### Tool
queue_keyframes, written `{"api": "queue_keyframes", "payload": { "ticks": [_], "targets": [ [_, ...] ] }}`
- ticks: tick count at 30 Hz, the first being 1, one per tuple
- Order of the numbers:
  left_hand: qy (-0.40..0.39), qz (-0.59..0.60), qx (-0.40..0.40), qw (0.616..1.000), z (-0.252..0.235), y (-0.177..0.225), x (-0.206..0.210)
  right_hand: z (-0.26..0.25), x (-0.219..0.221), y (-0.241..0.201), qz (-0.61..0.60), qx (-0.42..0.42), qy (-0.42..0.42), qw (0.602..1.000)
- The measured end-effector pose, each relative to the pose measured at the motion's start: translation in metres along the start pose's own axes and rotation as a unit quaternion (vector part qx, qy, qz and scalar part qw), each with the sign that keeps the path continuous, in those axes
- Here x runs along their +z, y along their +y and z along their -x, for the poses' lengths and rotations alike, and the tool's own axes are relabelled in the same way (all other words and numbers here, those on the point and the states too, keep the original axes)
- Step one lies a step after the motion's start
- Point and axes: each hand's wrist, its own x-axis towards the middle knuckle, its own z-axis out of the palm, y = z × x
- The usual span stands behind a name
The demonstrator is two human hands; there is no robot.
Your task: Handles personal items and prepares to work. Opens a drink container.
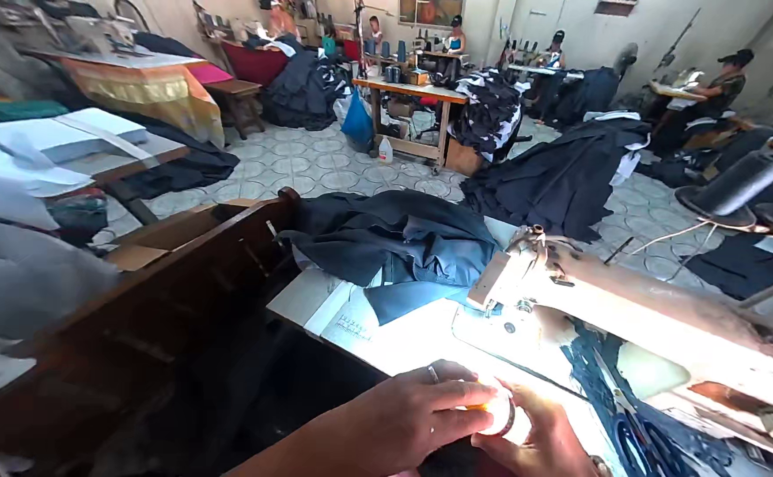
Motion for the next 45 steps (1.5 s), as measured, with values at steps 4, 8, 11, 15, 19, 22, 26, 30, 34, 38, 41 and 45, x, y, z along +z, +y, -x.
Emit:
{"api": "queue_keyframes", "payload": {
  "ticks": [4,8,11,15,19,22,26,30,34,38,41,45],
  "targets": [
    [-0.007,-0.071,-0.015,0.997,-0.007,-0.004,0.0,0.0,-0.002,-0.001,0.009,-0.013,0.009,1.0],
    [0.01,-0.188,-0.057,0.981,-0.015,-0.004,0.01,0.001,-0.001,-0.005,0.034,-0.01,0.021,0.999],
    [0.064,-0.309,-0.054,0.947,-0.019,-0.007,0.019,-0.003,-0.003,-0.011,0.054,-0.019,0.032,0.998],
    [0.143,-0.398,-0.082,0.902,-0.03,-0.008,0.018,-0.011,-0.006,-0.023,0.077,-0.036,0.046,0.995],
    [0.144,-0.254,-0.117,0.949,-0.028,0.0,0.005,-0.017,-0.005,-0.03,0.033,-0.032,0.045,0.998],
    [0.066,-0.014,-0.052,0.996,-0.019,0.009,-0.018,-0.02,-0.009,-0.035,0.005,-0.022,0.023,0.999],
    [-0.01,0.035,0.001,0.999,-0.013,0.006,-0.032,-0.024,-0.013,-0.035,0.007,-0.016,-0.024,1.0],
    [-0.005,-0.032,-0.031,0.999,-0.009,0.004,-0.034,-0.026,-0.01,-0.035,0.018,-0.016,-0.036,0.999],
    [0.097,-0.221,-0.099,0.965,-0.01,0.005,-0.027,-0.033,-0.011,-0.045,0.035,-0.012,-0.025,0.999],
    [0.262,-0.176,-0.138,0.939,-0.001,0.007,-0.034,-0.045,-0.021,-0.059,0.021,-0.058,0.01,0.998],
    [0.318,-0.144,-0.124,0.929,0.01,0.012,-0.043,-0.058,-0.036,-0.078,-0.043,-0.153,0.029,0.987],
    [0.334,-0.178,-0.102,0.92,0.025,0.023,-0.045,-0.078,-0.041,-0.112,-0.091,-0.294,0.049,0.95]
  ]
}}
